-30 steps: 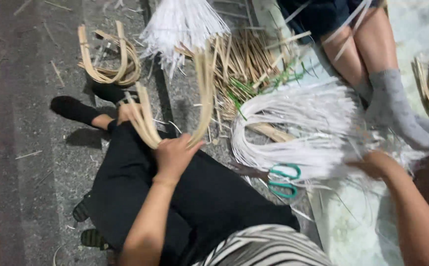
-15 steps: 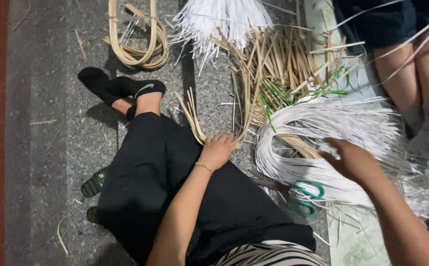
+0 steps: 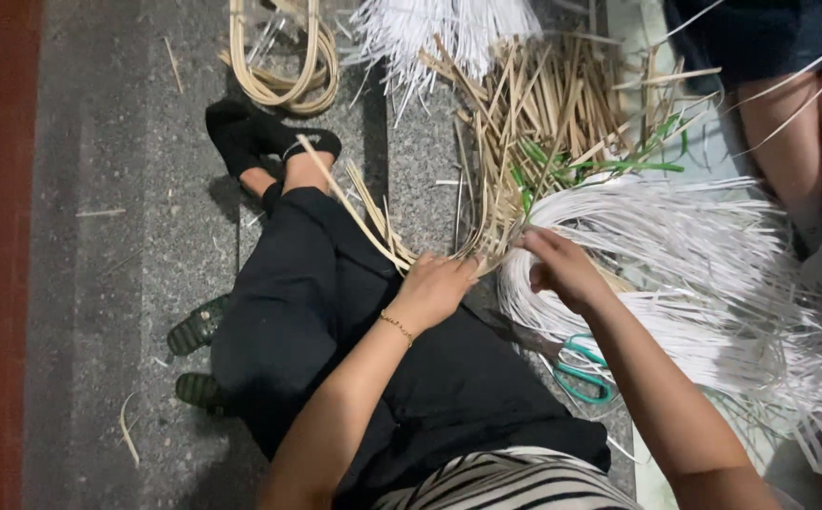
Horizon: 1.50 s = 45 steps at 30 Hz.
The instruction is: Weaving white and tan strips of material to create a circular frame or structure.
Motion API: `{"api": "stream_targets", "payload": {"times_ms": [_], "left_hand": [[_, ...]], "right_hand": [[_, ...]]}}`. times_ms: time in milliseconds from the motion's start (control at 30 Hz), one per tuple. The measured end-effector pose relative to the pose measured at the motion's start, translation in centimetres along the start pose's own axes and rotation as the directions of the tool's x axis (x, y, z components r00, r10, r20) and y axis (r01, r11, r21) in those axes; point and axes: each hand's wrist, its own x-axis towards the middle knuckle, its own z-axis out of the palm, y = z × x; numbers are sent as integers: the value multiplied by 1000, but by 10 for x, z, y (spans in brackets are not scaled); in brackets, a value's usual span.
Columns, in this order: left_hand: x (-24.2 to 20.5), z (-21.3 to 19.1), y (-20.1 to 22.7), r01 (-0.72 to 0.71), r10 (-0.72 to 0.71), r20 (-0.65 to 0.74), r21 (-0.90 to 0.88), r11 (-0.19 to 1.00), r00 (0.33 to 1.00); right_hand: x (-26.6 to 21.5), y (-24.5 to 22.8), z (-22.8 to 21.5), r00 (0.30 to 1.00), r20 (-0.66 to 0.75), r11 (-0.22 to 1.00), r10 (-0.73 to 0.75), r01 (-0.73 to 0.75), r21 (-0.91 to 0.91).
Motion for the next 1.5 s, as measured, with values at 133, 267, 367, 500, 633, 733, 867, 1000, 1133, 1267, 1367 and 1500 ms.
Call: {"api": "stream_targets", "payload": {"times_ms": [133,267,367,500,633,733,867,1000,1133,1267,1367,1500], "left_hand": [[6,13,-2,42,-41,-83,7,999,996],[-7,-8,17,22,-16,117,-52,998,993],[-28,-32,29,-95,91,85,36,995,992],[-61,-87,48,-85,97,-158,80,993,983],[-105,-112,10,188,-671,-405,-754,629,621],[-146,-98,-65,286,-792,-248,-838,464,558],[-176,-172,-36,492,-900,23,-843,217,435],[-217,-187,-33,783,-897,-194,-438,442,398],[-216,-156,-23,821,-859,-116,-255,511,498],[-188,-133,-5,726,-743,-73,-171,666,665],[-178,-122,2,739,-723,180,-33,673,667],[-209,-77,-22,822,-799,193,-103,561,570]], "right_hand": [[-6,-18,11,940,-340,937,27,-142,-319],[-17,-18,5,991,-128,995,39,-27,94],[-18,-28,11,996,-90,971,-3,24,237],[-22,-15,10,996,-68,939,-66,84,333],[-68,-8,58,944,124,894,-306,240,378],[-82,54,81,880,361,943,-308,332,-4],[-116,37,150,765,642,945,-49,244,-219],[-76,-11,132,516,856,620,-16,677,-396],[65,-31,20,955,256,524,-150,296,-799],[168,-62,-39,939,-196,779,-281,105,-618],[215,-71,-62,861,-328,743,-388,82,-664],[288,-70,-87,669,-454,681,-589,108,-725]]}}
